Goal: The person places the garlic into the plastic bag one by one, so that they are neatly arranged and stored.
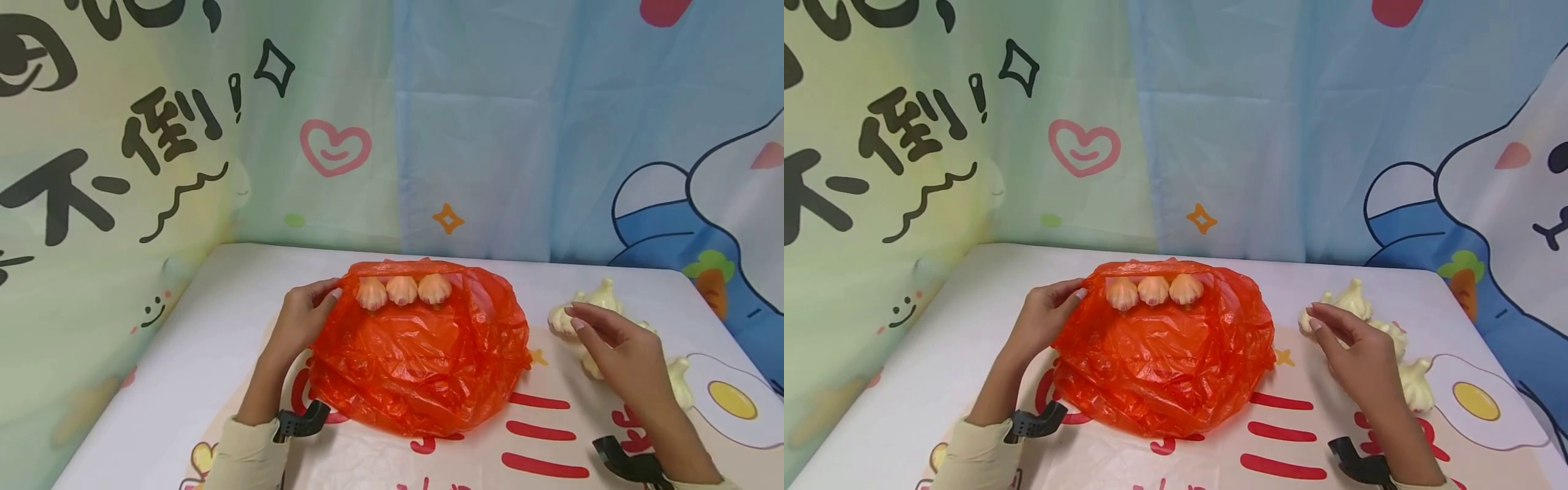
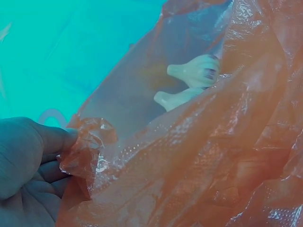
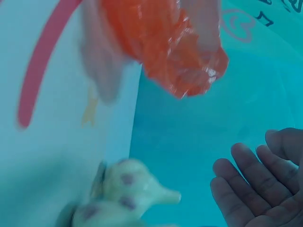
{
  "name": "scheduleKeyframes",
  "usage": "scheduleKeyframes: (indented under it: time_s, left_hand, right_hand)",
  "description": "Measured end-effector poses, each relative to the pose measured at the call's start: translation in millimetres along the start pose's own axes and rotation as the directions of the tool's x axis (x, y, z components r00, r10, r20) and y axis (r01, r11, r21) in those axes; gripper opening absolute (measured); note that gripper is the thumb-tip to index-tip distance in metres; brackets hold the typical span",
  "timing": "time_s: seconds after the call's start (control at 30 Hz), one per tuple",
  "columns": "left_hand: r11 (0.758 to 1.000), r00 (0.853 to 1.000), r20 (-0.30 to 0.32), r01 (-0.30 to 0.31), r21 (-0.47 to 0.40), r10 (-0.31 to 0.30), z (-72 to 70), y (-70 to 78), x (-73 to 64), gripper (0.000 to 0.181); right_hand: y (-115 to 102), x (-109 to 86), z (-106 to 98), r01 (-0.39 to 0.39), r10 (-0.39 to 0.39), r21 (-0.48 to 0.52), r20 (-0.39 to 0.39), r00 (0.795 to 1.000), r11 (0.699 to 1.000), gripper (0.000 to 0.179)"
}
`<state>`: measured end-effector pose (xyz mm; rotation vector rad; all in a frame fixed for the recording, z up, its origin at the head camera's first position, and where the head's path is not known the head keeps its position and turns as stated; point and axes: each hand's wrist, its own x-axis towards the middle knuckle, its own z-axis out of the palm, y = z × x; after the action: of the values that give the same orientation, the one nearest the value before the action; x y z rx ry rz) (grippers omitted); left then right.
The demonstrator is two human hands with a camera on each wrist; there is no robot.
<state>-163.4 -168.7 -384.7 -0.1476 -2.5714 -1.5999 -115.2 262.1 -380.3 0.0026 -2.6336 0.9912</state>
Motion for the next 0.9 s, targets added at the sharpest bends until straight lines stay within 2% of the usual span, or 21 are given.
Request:
scheduleKeyframes:
  time_s: [0.13, 0.3, 0.4, 0.5, 0.63, 0.77, 0.9]
  left_hand:
    - [1.0, 1.0, -0.002, -0.001, 0.003, 0.001, 0.5, 0.2, -1.2, 0.032]
    - [1.0, 1.0, 0.01, 0.0, 0.001, 0.0, 0.9, 0.4, -1.2, 0.032]
    - [1.0, 1.0, 0.004, 0.0, 0.013, 0.0, 0.4, 0.9, -0.4, 0.032]
    - [1.0, 1.0, -0.004, 0.002, 0.017, -0.002, 0.3, 1.1, 0.8, 0.031]
    - [1.0, 1.0, 0.008, -0.002, 0.014, 0.002, 0.6, 1.6, 2.2, 0.032]
    - [0.999, 1.0, 0.007, -0.011, 0.034, 0.011, -0.5, 1.9, 1.9, 0.032]
    - [0.999, 1.0, -0.002, -0.021, 0.04, 0.021, -1.8, 1.5, 1.6, 0.031]
  right_hand:
    - [12.6, -8.6, -9.5, -0.046, 0.045, -0.016, -0.028, 0.999, 0.999, 0.043]
    - [31.5, -17.8, -26.3, -0.053, 0.055, 0.02, -0.155, 0.986, 0.998, 0.044]
    - [44.9, -18.5, -36.9, -0.111, 0.113, 0.022, -0.237, 0.965, 0.994, 0.044]
    - [61.1, -18.5, -45.9, -0.264, 0.265, 0.04, -0.261, 0.928, 0.964, 0.046]
    - [87.1, -21.7, -52.6, -0.44, 0.439, 0.043, -0.211, 0.874, 0.897, 0.051]
    - [108.5, -26.0, -53.4, -0.522, 0.521, 0.03, -0.128, 0.844, 0.852, 0.06]
    - [123.0, -29.1, -52.3, -0.61, 0.611, 0.048, -0.002, 0.792, 0.791, 0.072]
